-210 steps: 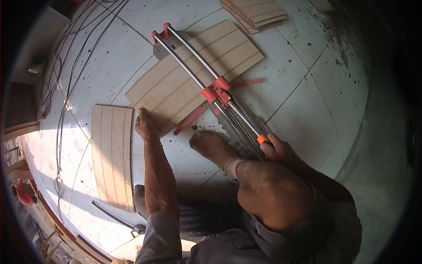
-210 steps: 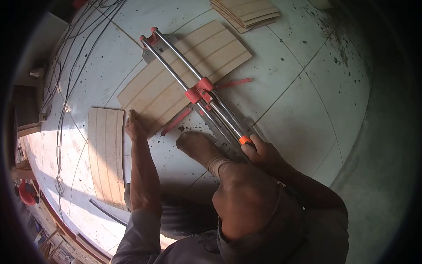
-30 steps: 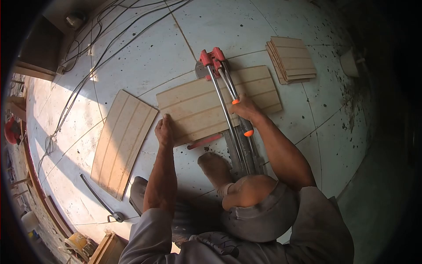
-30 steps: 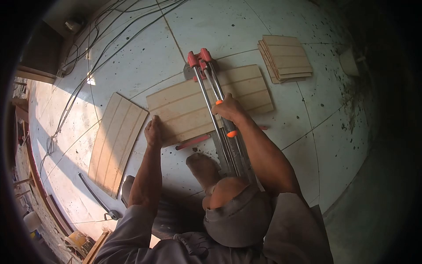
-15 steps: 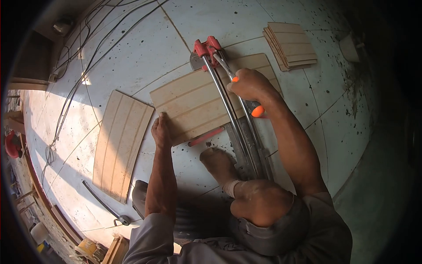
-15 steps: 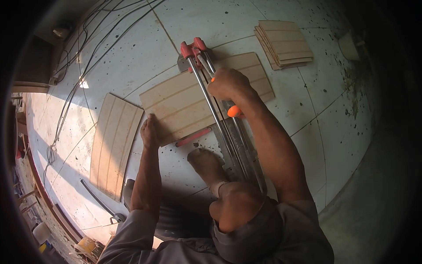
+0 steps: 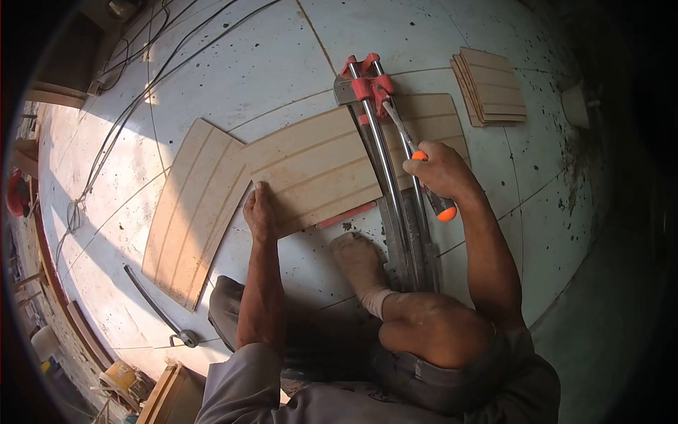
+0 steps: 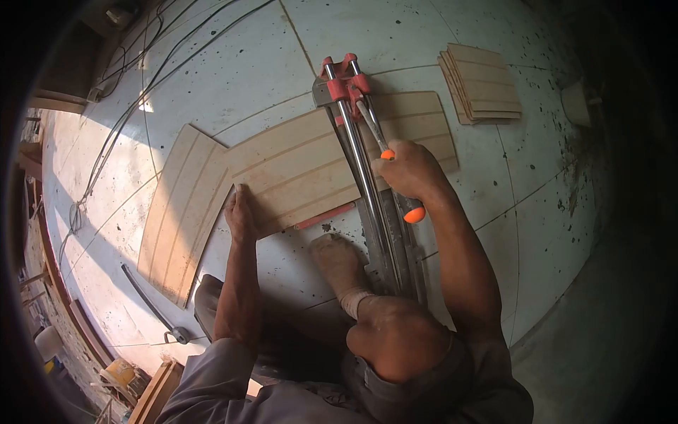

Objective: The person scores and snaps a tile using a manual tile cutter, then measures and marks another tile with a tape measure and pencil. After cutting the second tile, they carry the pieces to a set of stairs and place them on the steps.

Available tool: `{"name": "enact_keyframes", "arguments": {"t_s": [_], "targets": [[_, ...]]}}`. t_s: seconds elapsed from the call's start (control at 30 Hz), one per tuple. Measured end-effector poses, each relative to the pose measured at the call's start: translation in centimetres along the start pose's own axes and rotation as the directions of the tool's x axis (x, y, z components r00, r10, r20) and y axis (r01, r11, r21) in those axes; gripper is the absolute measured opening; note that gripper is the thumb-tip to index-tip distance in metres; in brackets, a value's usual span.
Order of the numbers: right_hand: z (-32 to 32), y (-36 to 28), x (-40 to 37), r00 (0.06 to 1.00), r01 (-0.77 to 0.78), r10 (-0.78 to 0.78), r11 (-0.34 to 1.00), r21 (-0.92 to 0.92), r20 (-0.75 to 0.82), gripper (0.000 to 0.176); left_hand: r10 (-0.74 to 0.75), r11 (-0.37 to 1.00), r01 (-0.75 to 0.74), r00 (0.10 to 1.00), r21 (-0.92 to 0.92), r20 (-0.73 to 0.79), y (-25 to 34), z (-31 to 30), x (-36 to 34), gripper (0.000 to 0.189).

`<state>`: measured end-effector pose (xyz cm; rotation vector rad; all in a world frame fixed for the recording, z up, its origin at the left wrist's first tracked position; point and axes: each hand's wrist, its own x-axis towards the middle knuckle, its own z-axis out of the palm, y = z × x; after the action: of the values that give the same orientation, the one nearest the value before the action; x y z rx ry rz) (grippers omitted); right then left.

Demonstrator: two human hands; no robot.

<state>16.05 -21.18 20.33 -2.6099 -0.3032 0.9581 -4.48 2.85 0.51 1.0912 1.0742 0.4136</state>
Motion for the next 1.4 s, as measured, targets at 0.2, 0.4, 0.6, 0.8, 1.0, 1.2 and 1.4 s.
{"name": "enact_keyframes", "arguments": {"t_s": [0.2, 0.4, 0.6, 0.8, 1.0, 1.2, 1.4], "targets": [[1.3, 1.9, -2.9, 0.999, -0.030, 0.031, 0.999, -0.037, 0.015, 0.035, 0.055, 0.998, -0.055, 0.998, -0.024, 0.015, -0.5, -0.3, 0.2, 0.036], [3.5, 6.0, -8.1, 0.989, -0.093, 0.087, 0.995, 0.043, 0.120, 0.034, 0.005, 1.000, -0.005, 0.998, 0.009, 0.067, -0.9, -1.3, 0.8, 0.034], [4.4, 9.2, -12.7, 0.952, -0.067, 0.084, 0.995, -0.068, 0.296, 0.037, -0.034, 0.999, 0.031, 0.992, 0.031, 0.119, -0.6, -1.6, 0.8, 0.040], [6.2, 13.3, -15.1, 0.846, -0.052, 0.116, 0.989, -0.137, 0.520, 0.043, 0.024, 0.998, -0.032, 0.987, 0.048, 0.158, 1.3, -0.8, -0.8, 0.046], [10.4, 18.9, -15.7, 0.759, 0.143, 0.014, 0.972, -0.188, 0.651, 0.043, 0.031, 0.999, -0.036, 0.971, 0.017, 0.236, 1.5, -0.8, -1.1, 0.047], [9.1, 18.5, -13.7, 0.688, 0.145, 0.010, 0.978, -0.152, 0.725, 0.041, 0.015, 0.998, -0.027, 0.974, 0.051, 0.225, 0.8, -1.3, -0.4, 0.057], [5.0, 18.3, -5.0, 0.971, -0.221, 0.225, 0.725, 0.652, 0.078, 0.038, 0.015, 0.996, -0.030, 0.983, 0.081, 0.185, 1.2, -0.4, -0.8, 0.059]]}}
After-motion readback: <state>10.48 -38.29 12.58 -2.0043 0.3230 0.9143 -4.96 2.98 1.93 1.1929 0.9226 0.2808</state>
